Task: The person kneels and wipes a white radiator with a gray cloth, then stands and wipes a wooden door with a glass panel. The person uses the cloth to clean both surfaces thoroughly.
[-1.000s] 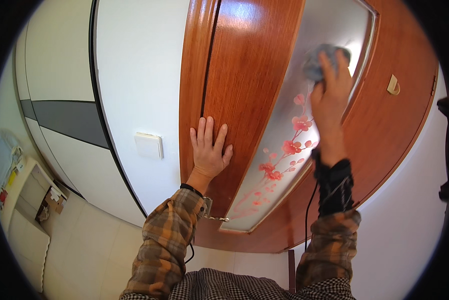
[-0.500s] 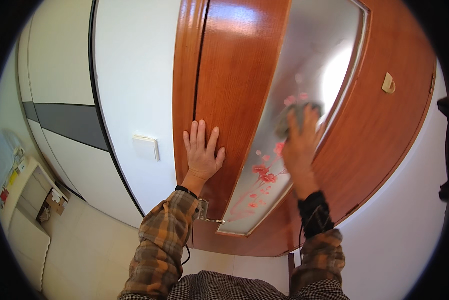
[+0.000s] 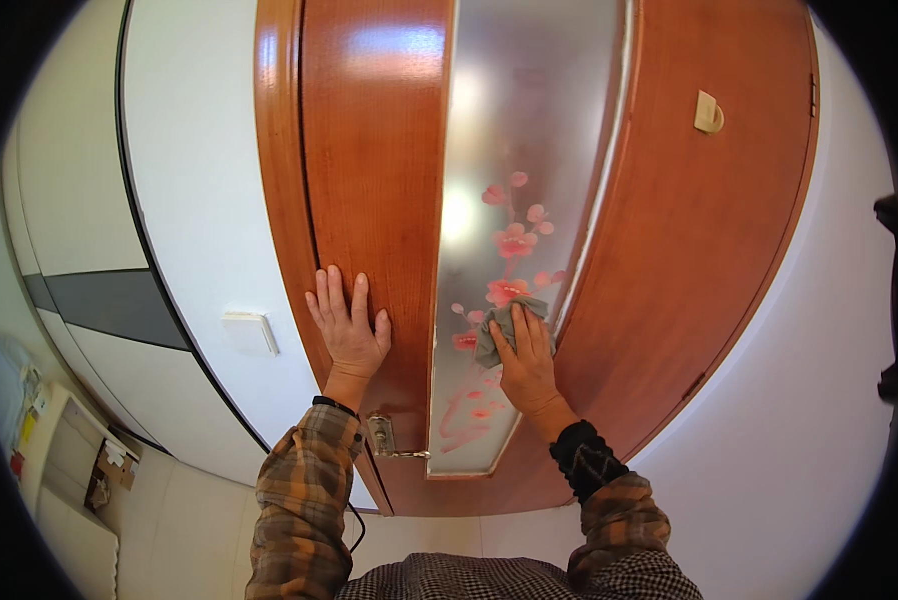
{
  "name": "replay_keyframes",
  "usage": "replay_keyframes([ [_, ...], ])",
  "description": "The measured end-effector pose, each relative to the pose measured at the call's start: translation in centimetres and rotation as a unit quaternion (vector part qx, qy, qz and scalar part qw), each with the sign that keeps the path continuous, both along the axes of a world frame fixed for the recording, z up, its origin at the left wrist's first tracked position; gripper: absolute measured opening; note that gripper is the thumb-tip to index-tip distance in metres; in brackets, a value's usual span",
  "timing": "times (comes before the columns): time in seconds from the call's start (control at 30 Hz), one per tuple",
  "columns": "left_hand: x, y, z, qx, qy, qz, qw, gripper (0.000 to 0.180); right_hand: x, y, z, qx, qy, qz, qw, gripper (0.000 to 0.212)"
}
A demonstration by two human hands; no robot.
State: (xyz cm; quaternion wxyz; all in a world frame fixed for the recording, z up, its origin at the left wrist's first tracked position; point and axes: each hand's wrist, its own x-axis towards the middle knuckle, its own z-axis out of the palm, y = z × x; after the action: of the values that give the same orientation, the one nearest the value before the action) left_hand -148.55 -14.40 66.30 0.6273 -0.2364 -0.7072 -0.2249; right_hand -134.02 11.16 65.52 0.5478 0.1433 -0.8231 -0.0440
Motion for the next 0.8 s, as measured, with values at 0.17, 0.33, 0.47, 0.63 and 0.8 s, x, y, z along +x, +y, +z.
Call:
replay_keyframes([
  [0.17, -0.2, 0.0, 0.0, -0.001, 0.014, 0.001, 1.000, 0.057, 1.6, 3.4, 10.3, -0.022, 0.098, 0.054, 0.993, 0.056],
  [0.33, -0.1, 0.0, 0.1, -0.002, 0.019, 0.005, 1.000, 0.057, 1.7, 7.2, 21.5, -0.075, 0.269, -0.060, 0.958, 0.055],
  [0.47, -0.1, 0.1, 0.2, 0.004, 0.021, 0.000, 1.000, 0.057, 0.5, 7.6, 17.5, -0.094, 0.251, -0.079, 0.960, 0.047],
  [0.63, 0.1, 0.0, 0.0, -0.006, 0.003, 0.011, 1.000, 0.058, 1.6, 5.8, 4.2, -0.142, 0.197, -0.090, 0.966, 0.045],
  [0.8, 0.0, 0.0, 0.1, -0.007, 0.009, 0.013, 1.000, 0.061, 4.2, 2.2, -4.3, -0.234, 0.055, -0.010, 0.971, 0.048],
])
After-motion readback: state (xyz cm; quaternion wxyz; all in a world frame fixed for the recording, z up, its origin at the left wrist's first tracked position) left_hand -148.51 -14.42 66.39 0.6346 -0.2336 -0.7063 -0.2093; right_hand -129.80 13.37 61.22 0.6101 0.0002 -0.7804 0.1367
